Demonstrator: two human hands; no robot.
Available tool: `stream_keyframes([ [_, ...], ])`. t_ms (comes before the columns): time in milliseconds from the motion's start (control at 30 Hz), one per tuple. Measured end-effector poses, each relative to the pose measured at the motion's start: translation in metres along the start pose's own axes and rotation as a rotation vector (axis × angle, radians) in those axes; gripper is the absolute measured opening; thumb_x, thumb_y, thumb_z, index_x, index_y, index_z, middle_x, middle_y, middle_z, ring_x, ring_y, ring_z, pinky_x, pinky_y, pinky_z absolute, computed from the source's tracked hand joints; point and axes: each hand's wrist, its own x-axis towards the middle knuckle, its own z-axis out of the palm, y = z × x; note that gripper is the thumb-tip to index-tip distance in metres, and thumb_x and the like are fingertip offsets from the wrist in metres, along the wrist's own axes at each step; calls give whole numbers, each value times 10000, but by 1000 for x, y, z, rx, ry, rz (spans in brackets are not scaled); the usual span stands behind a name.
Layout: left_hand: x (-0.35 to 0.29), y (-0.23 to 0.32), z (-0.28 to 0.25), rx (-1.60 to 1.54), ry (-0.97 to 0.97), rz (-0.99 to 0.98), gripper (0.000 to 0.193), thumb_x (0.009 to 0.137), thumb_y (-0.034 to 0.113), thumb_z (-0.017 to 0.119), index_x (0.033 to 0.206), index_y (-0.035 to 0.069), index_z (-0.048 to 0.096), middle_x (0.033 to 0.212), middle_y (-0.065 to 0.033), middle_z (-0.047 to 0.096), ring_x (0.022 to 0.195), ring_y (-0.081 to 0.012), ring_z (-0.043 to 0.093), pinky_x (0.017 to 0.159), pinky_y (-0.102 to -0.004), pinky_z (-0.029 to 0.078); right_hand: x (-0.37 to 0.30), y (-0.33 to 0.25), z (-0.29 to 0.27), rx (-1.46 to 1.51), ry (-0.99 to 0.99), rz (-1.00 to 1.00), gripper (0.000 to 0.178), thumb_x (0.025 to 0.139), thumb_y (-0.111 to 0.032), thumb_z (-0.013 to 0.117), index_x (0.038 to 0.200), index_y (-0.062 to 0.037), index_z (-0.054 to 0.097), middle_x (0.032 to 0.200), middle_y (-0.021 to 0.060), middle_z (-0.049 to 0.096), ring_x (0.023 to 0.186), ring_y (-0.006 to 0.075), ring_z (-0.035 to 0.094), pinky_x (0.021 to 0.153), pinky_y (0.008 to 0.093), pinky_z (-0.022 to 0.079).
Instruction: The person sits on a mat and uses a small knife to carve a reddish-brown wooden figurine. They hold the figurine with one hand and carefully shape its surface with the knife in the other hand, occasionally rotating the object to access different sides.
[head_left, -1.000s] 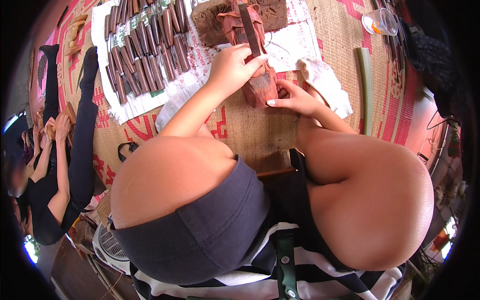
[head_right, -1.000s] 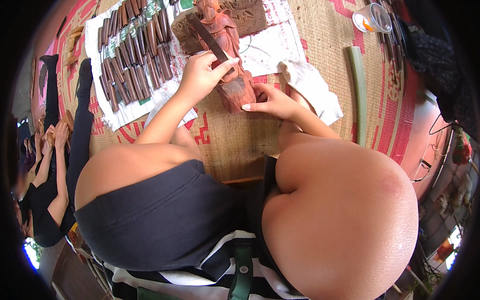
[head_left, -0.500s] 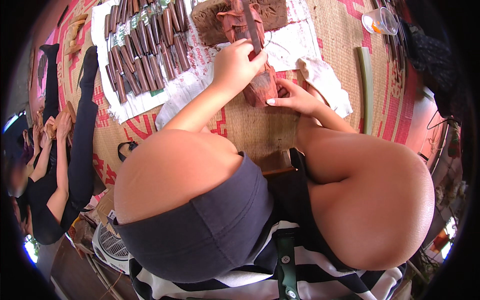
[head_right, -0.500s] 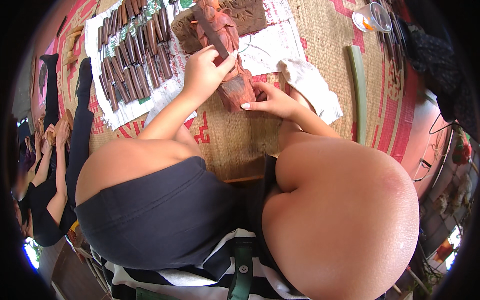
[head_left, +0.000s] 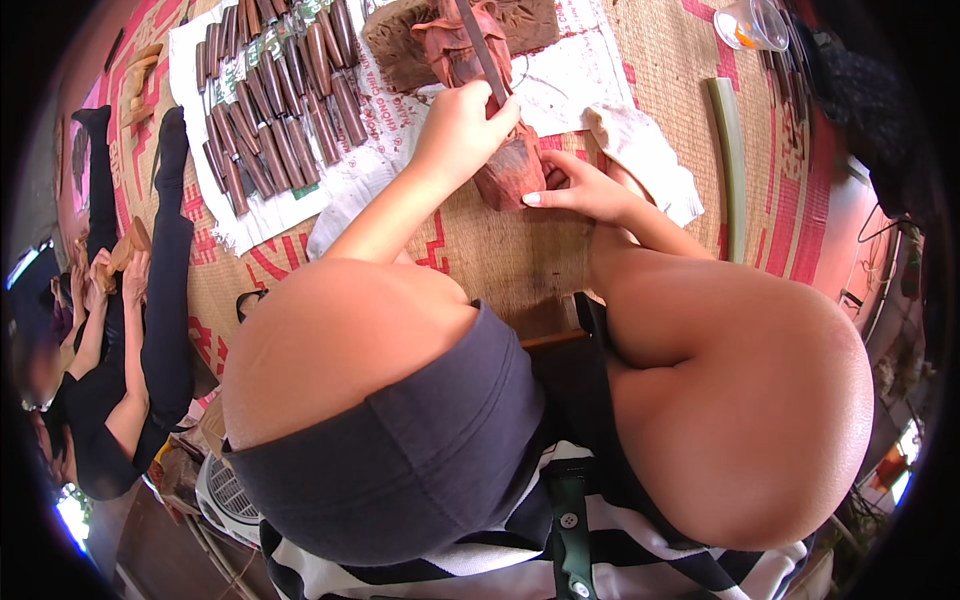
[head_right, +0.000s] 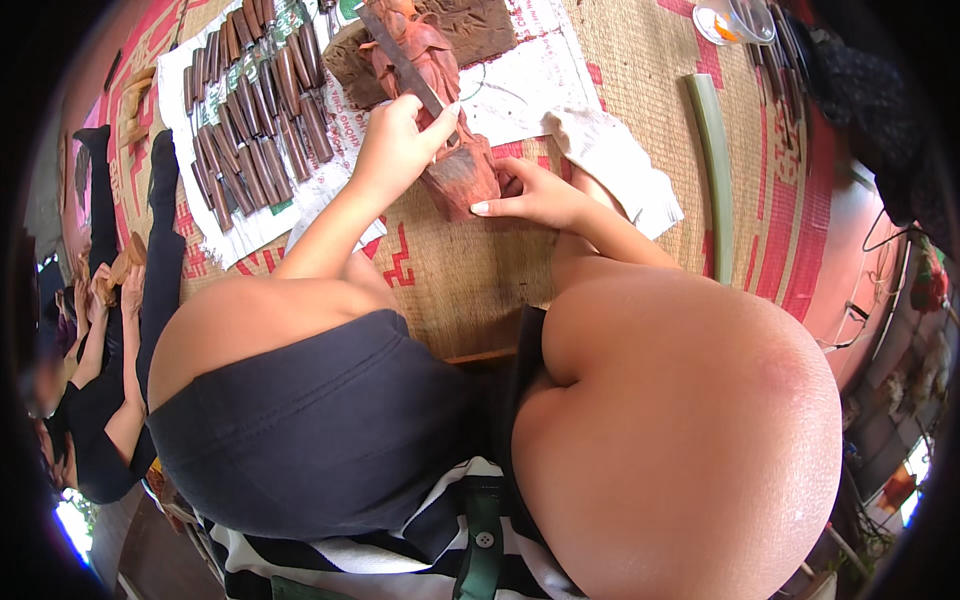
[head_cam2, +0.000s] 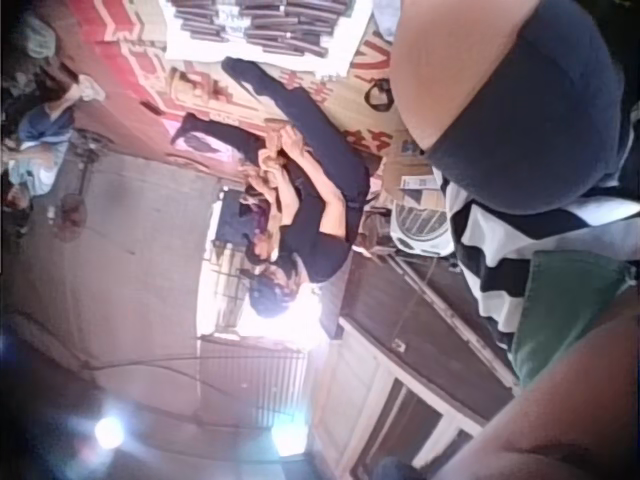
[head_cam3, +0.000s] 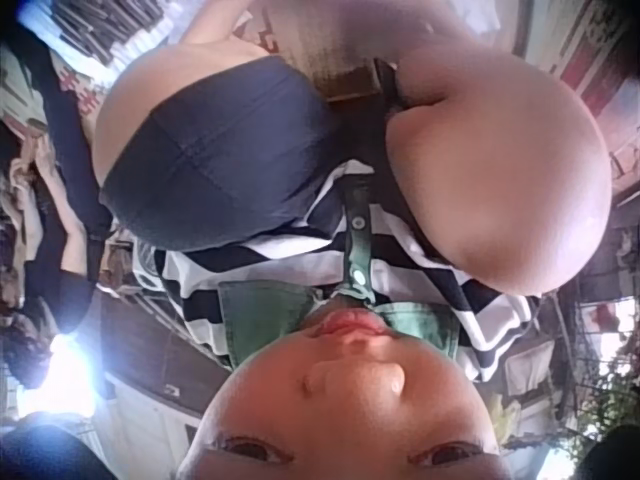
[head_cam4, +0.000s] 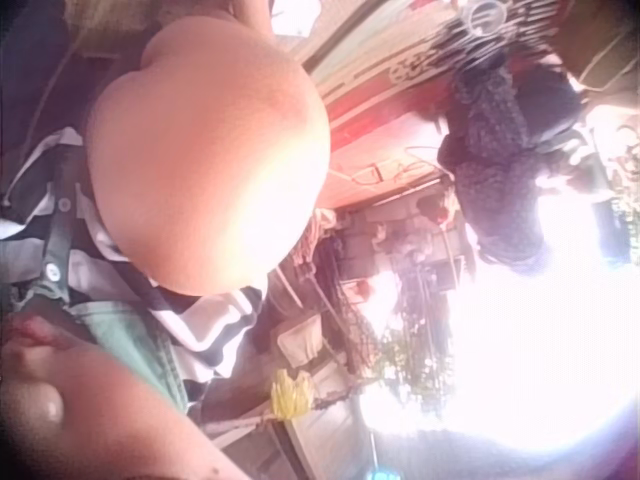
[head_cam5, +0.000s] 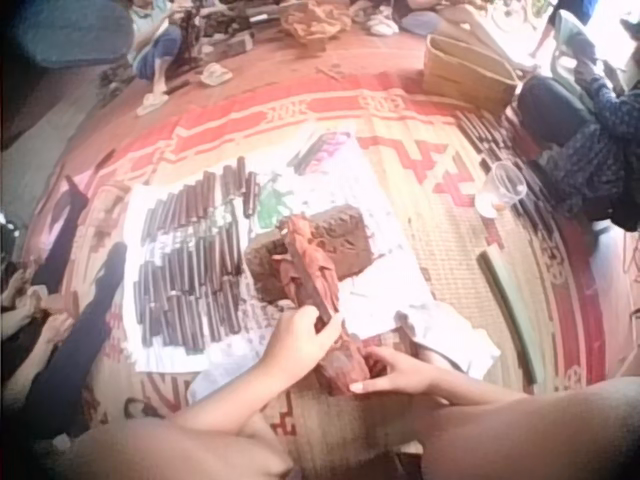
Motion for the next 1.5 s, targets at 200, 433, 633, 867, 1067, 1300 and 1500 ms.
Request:
stream_keyframes([
  [200,-2,11,-3,-114,-19,-148,270,817,201,615,693,-34,570,534,-138,578,452,-203,580,449,-312,444,0,-3,-2,-37,-14,9,679,720,-318,748,1222,13,433,969,81,563,879,149,525,787,274,431],
  [433,0,6,0,-143,-56,-177,278,828,206,610,698,-35,561,532,-117,584,455,-180,587,441,-296,445,0,3,-1,-41,5,-27,673,721,-331,746,1214,12,443,958,77,566,868,147,527,783,273,432],
  [633,6,-2,-3,8,-77,-54,263,812,211,605,716,-30,560,552,-167,571,482,-249,591,472,-343,441,1,0,-1,-39,1,-28,654,720,-335,746,1196,8,457,953,71,565,862,146,526,775,275,431],
  [867,8,13,-3,141,-103,-25,234,823,223,567,790,-8,580,616,-165,596,569,-294,610,540,-368,462,2,3,-3,-49,-10,-2,770,684,-393,760,1230,36,427,1047,140,567,942,203,548,825,305,438],
  [1067,7,17,-7,142,-77,-11,217,821,212,567,820,-4,582,630,-172,596,600,-303,616,554,-369,469,5,6,-2,-34,-29,-25,783,685,-400,756,1238,39,418,1052,149,570,940,208,553,825,305,442],
  [1300,5,14,-1,113,-32,23,216,818,196,576,762,-12,572,610,-165,593,554,-287,610,516,-345,460,0,0,-3,-50,2,-10,799,679,-416,756,1237,44,416,1062,152,565,946,209,548,828,311,440],
  [1500,0,6,-4,-16,-73,-51,232,831,206,599,752,-12,593,563,-116,588,484,-169,572,476,-303,432,0,1,-3,-47,3,0,829,671,-439,753,1247,46,408,1066,153,560,948,211,544,828,311,437],
])
